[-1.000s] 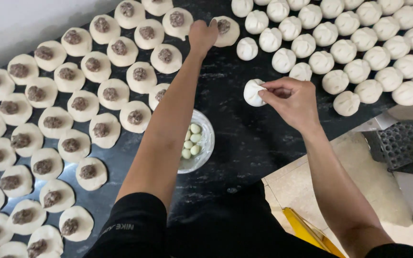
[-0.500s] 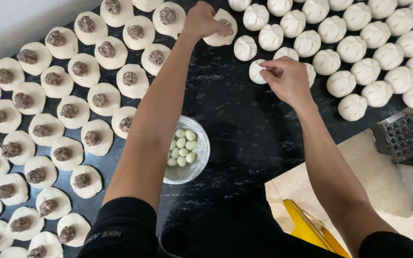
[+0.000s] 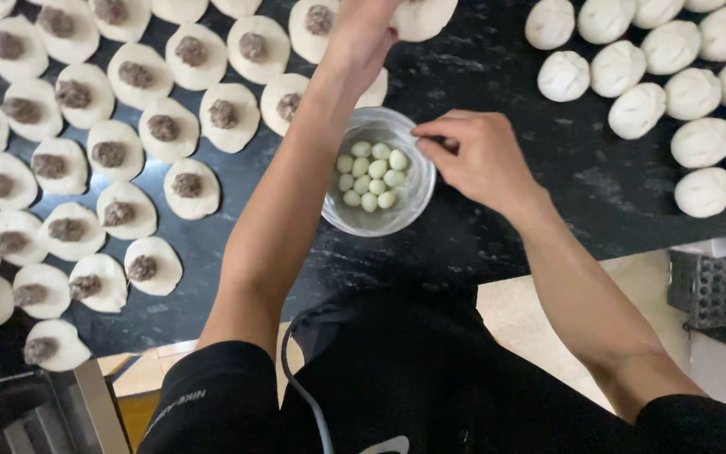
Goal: The person repeatedly picks a small round filling from a bowl, places it onto a flat dough circle topped with a meatball, and folds the dough to enclose the filling, forming a sealed bun. The finished buns are placed on the table to the right.
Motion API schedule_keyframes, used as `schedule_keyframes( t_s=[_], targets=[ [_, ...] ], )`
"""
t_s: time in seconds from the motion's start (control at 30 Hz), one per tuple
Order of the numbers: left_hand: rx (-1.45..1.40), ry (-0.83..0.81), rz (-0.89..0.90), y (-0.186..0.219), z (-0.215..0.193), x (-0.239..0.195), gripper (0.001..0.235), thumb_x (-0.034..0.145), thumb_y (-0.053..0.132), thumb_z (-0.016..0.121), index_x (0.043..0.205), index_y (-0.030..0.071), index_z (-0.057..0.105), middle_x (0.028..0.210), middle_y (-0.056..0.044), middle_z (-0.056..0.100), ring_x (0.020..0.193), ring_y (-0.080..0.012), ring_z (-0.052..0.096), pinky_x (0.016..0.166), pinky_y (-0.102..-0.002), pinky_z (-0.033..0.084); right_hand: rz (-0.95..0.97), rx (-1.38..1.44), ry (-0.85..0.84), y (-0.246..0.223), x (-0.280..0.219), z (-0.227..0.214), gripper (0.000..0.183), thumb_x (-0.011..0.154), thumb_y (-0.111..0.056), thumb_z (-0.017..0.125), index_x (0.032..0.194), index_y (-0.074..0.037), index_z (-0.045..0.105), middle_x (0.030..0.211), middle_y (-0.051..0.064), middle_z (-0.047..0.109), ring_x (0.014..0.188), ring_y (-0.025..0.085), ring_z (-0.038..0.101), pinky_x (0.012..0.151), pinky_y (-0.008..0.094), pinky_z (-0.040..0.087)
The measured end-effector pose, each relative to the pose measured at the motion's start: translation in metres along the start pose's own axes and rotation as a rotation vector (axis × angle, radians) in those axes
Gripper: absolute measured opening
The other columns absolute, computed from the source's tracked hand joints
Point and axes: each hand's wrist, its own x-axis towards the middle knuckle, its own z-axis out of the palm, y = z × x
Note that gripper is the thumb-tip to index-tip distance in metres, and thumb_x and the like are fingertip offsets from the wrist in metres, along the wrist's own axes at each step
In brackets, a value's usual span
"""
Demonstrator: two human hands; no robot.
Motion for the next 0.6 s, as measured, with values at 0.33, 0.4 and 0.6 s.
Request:
schedule_keyframes(
  t_s=[0.33, 0.4, 0.6],
  targets=[
    [-0.300, 0.304, -0.057, 0.117, 0.018, -0.204, 0.049, 0.103, 0.030, 0.063, 0.134, -0.006, 0.057, 0.127, -0.013, 0.068, 0.114, -0.0216, 0.070, 0.100, -0.039, 0.058, -0.275, -0.509, -0.141, -0.008, 0.038, 0.090, 0.023, 0.078, -0.007, 0.072, 0.100, -0.010, 0.079, 0.091, 0.010, 0.075, 0.081, 0.034, 0.072, 0.069, 0.048, 0.057],
    [-0.286, 0.357, -0.065, 0.118, 0.015, -0.222, 0.048, 0.103, 0.030, 0.062, 0.134, -0.006, 0.057, 0.128, -0.014, 0.067, 0.114, -0.0211, 0.069, 0.099, -0.039, 0.058, -0.238, -0.550, -0.173, -0.007, 0.039, 0.094, 0.019, 0.078, -0.011, 0.074, 0.097, -0.009, 0.078, 0.088, 0.011, 0.074, 0.079, 0.034, 0.072, 0.069, 0.047, 0.057],
    [-0.343, 0.384, -0.045, 0.112, 0.004, -0.241, 0.049, 0.102, 0.030, 0.062, 0.135, -0.006, 0.057, 0.128, -0.014, 0.068, 0.114, -0.0202, 0.069, 0.098, -0.037, 0.057, -0.190, -0.637, -0.220, -0.022, 0.043, 0.098, 0.024, 0.075, -0.019, 0.079, 0.096, -0.007, 0.079, 0.087, 0.013, 0.074, 0.074, 0.033, 0.072, 0.067, 0.047, 0.057]
  ],
)
